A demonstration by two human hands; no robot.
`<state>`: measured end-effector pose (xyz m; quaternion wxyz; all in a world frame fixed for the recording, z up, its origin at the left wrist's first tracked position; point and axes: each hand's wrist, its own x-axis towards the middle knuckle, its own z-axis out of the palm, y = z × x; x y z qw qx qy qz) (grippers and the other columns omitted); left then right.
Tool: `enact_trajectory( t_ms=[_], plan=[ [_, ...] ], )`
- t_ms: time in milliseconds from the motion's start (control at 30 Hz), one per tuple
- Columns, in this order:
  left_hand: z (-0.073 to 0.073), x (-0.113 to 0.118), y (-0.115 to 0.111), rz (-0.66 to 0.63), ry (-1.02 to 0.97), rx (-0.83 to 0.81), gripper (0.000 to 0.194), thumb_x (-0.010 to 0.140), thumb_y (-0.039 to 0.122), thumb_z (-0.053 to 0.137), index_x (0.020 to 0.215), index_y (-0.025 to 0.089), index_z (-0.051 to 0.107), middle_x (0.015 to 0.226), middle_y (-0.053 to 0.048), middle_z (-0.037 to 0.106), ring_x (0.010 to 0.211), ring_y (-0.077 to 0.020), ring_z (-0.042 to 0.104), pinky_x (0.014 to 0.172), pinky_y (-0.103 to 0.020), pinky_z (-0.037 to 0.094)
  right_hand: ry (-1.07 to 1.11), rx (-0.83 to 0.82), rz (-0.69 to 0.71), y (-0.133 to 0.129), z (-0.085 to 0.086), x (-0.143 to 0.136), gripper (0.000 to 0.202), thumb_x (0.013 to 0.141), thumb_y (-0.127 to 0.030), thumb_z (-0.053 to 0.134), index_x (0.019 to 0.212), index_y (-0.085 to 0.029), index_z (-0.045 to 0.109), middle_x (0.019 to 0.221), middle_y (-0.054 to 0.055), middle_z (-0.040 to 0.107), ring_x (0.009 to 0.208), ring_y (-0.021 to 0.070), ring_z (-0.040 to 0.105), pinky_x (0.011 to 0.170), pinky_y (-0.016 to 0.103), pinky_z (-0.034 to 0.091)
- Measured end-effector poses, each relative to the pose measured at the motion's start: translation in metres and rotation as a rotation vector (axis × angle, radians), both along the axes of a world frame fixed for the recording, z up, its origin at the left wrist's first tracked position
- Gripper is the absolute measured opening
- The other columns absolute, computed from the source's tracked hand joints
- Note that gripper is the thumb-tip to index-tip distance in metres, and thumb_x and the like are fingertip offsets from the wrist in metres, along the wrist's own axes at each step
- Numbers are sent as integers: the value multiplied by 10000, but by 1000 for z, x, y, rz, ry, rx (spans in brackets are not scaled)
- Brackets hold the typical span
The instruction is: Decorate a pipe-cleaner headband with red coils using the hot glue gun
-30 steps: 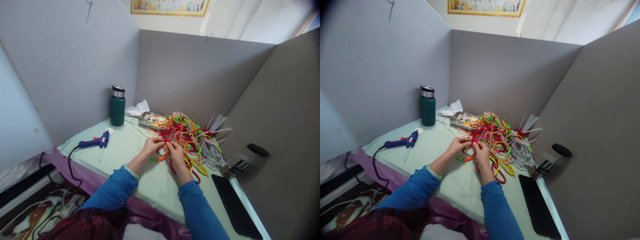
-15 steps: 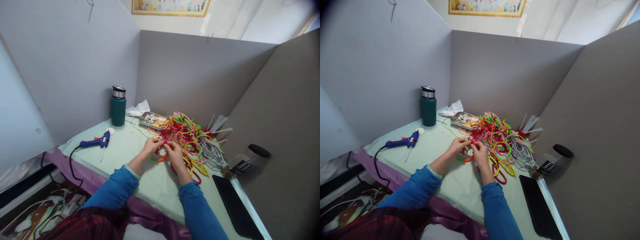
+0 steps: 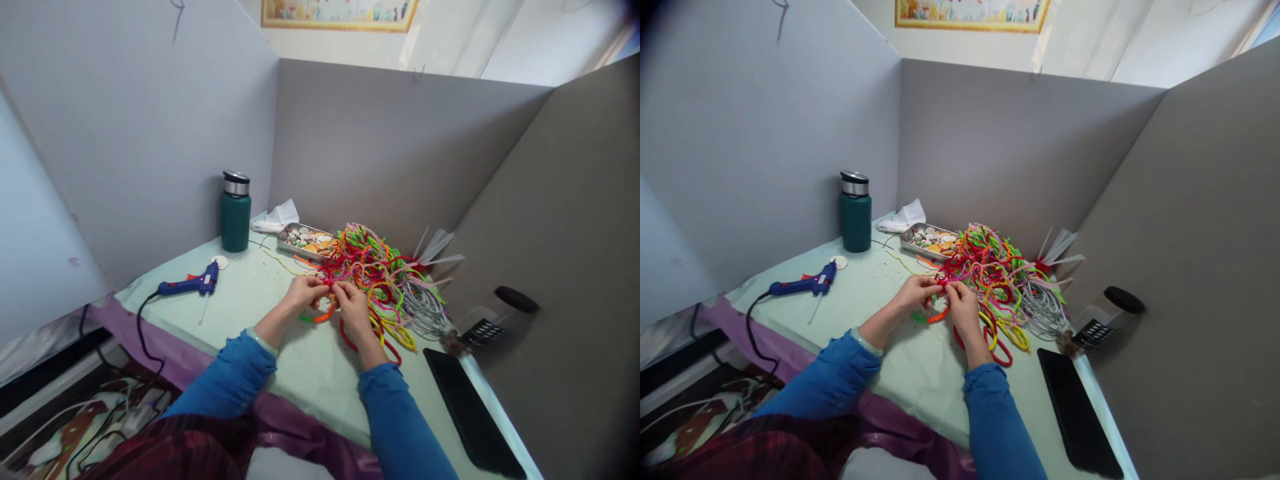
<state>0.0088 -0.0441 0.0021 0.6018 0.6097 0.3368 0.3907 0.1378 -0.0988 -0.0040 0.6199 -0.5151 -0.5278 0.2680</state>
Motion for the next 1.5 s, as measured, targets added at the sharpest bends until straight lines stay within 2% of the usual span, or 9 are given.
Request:
enact_trajectory(
  t_ms=[100, 200, 367, 500, 633, 800, 967, 1200, 1500],
  plan=[
    [1, -1, 0, -57, -22, -26, 250, 700, 338, 670, 721, 101, 596, 577, -5, 601, 348, -45, 442, 365, -175, 337, 128, -23, 39, -1, 3, 2, 249, 770, -397, 551, 894, -196, 630, 635, -19, 567, 522, 122, 469, 488, 238, 365],
    [2, -3, -1, -139, -83, -81, 271, 675, 344, 692, 726, 96, 594, 658, -23, 619, 372, -34, 448, 360, -165, 317, 139, -40, 95, -1, 3, 5, 246, 751, -367, 584, 931, -207, 634, 728, -5, 605, 561, 122, 488, 515, 239, 384],
    [7, -6, -4, -244, -150, -146, 275, 665, 339, 704, 697, 87, 600, 567, 5, 558, 374, -32, 423, 386, -173, 327, 107, -13, 174, -2, 1, 6, 188, 758, -359, 593, 859, -203, 623, 725, -9, 603, 597, 125, 502, 551, 239, 392],
    [8, -7, -4, -267, -171, -168, 251, 671, 324, 704, 688, 91, 612, 468, 33, 489, 368, -41, 404, 396, -178, 316, 107, 2, 191, -3, 2, 6, 181, 760, -350, 593, 866, -203, 600, 707, -18, 592, 591, 122, 500, 553, 238, 394],
    [8, -6, -4, -221, -213, -220, 212, 660, 276, 710, 656, 92, 606, 505, 17, 530, 364, -30, 398, 392, -177, 295, 27, 43, 121, -3, 3, 5, 148, 764, -326, 575, 826, -193, 594, 690, -16, 582, 610, 132, 505, 571, 248, 400],
    [8, -3, -5, -157, -280, -305, 167, 646, 209, 705, 647, 84, 594, 554, -1, 569, 352, -21, 384, 378, -177, 286, -259, 220, -67, -1, -1, 0, 86, 797, -263, 531, 801, -192, 579, 775, 16, 567, 737, 162, 528, 666, 281, 423],
    [3, 1, -4, -95, -318, -333, 148, 645, 185, 685, 631, 89, 573, 540, -1, 565, 345, -26, 395, 363, -174, 286, -486, 331, -193, -1, -3, -6, 76, 809, -197, 492, 767, -193, 556, 773, 28, 533, 753, 173, 511, 688, 302, 418],
    [6, 5, -6, 65, -349, -310, 136, 641, 192, 666, 677, 119, 558, 447, 50, 489, 317, -48, 403, 360, -184, 330, -358, 275, -80, 1, -4, -10, 109, 808, -238, 534, 892, -189, 581, 871, 41, 554, 740, 157, 542, 621, 269, 439],
    [7, 7, -12, 72, -227, -135, 236, 625, 281, 710, 720, 125, 560, 499, 43, 521, 318, -53, 429, 344, -183, 322, -212, 188, -148, 7, -12, -3, 171, 817, -336, 525, 820, -184, 603, 773, 23, 589, 737, 163, 537, 683, 287, 428]
  ],
)
